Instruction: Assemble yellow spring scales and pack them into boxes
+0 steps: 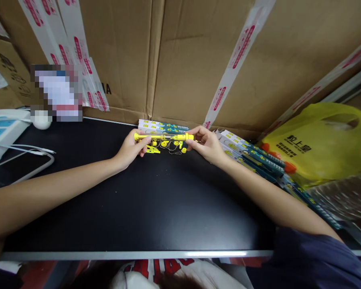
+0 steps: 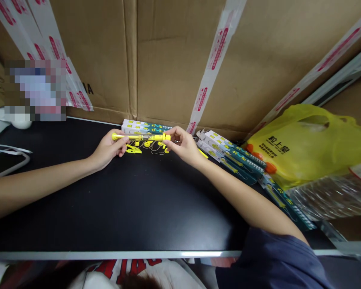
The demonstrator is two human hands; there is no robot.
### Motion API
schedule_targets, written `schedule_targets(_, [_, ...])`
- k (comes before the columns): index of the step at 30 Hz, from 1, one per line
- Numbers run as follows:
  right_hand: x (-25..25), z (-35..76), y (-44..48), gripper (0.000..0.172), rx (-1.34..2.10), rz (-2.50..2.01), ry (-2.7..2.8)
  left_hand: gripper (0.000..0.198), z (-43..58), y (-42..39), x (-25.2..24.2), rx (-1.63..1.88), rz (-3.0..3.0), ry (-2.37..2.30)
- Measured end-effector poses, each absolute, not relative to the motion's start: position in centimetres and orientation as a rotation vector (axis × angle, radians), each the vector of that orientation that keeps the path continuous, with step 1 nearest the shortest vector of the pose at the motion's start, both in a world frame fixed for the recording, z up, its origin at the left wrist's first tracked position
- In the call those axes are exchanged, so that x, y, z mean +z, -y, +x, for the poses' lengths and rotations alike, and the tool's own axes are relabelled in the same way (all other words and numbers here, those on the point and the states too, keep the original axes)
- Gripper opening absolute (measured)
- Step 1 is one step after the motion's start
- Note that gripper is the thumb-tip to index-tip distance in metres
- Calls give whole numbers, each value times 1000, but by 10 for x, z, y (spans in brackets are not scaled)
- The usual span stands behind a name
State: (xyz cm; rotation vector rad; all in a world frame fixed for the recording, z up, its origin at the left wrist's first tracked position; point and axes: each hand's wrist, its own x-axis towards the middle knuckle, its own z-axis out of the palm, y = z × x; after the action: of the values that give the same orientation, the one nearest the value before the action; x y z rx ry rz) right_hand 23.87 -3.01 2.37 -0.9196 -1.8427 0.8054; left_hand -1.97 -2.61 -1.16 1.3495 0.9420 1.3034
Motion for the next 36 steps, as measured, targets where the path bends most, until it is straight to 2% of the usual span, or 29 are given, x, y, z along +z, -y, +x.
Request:
schedule_targets(10, [19,239,28,37,658,-870,1867,13,-19,26,-11,1314,1412,-977])
schedule_targets(17, [16,238,31,38,767,-927,1881,17,-20,26,-11,1317,1394,-968])
schedule_targets(26, [18,239,33,32,720,-920,1904,15,-19,27,-10,1295,1369,-973])
schedule_targets(32, [21,240,34,27,459,-916,1958,16,-19,27,-10,1290,1360,-975])
schedule_targets(36, [18,240,31,27,494,-909,1955,16,-20,27,-10,1300,1355,-948])
